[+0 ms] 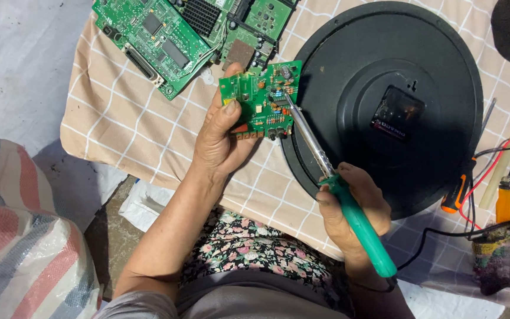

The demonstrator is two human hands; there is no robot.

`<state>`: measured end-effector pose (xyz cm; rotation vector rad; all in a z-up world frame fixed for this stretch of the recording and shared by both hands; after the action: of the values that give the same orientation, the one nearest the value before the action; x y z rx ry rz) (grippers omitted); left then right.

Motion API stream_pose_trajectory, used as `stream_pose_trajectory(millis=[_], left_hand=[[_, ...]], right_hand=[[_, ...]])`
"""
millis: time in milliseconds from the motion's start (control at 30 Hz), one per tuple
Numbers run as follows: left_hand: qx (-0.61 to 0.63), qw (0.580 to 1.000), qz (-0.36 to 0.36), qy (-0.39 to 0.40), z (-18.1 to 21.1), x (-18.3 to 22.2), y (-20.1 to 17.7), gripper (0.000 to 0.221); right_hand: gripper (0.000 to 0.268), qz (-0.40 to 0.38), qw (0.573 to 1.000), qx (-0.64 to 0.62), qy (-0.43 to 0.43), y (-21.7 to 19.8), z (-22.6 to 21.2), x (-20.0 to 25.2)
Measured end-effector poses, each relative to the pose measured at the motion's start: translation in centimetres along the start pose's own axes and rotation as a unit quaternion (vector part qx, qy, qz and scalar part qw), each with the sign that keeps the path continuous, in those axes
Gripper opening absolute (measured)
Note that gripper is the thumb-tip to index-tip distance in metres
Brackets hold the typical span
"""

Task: Soldering a circuit board and testing a clock mechanism with a multimeter.

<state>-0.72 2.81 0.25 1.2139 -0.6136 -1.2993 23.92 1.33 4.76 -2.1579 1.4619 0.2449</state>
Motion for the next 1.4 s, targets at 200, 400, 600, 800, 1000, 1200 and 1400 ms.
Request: stream_pose_trajectory(millis=[200, 400, 600, 800, 1000, 1200, 1400], left_hand=[[0.020, 0.999, 0.021, -0.024, 0.3, -0.5, 2.3, 0.058], [-0.017, 0.999, 0.040, -0.024, 0.4, -0.1, -0.2, 0.059], [-0.028, 0.998, 0.040, -0.026, 0.4, -0.3, 0.2, 0.057], [0.021, 0.996, 0.042, -0.073, 0.9, 0.0, 0.3, 0.062], [0.024, 0.996, 0.043, -0.072, 0.8, 0.1, 0.2, 0.060], [0.019, 0.996, 0.047, -0.068, 0.8, 0.2, -0.3, 0.058], [-0.034, 0.998, 0.039, -0.044, 0.4, 0.1, -0.9, 0.058]], right_hand=[[0.043, 0.021, 0.999, 0.023, -0.007, -0.4, -1.4, -0.3], [0.056, 0.158, 0.982, 0.015, -0.104, -1.8, -0.5, -1.1], [0.034, 0.215, 0.936, 0.217, -0.175, -5.0, -0.1, -1.8], [0.035, 0.360, 0.913, 0.168, -0.089, -6.9, -1.3, -1.1], [0.037, 0.360, 0.921, 0.138, -0.052, -8.0, -2.4, 0.2], [0.021, 0.262, 0.918, 0.285, 0.088, -8.9, -3.6, 2.9], [0.030, 0.197, 0.960, 0.198, 0.001, -9.6, -1.6, 3.1]])
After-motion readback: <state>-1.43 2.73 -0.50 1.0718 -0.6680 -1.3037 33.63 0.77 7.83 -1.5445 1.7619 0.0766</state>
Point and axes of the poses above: each hand's wrist, its own x-axis away from the middle knuckle, its own y-axis out of the palm, z = x × y, the point moved 3 cm from there along -x, towards the middle knuckle, and after that the axes turned 13 degrees about -z, right-handed, at the moved point
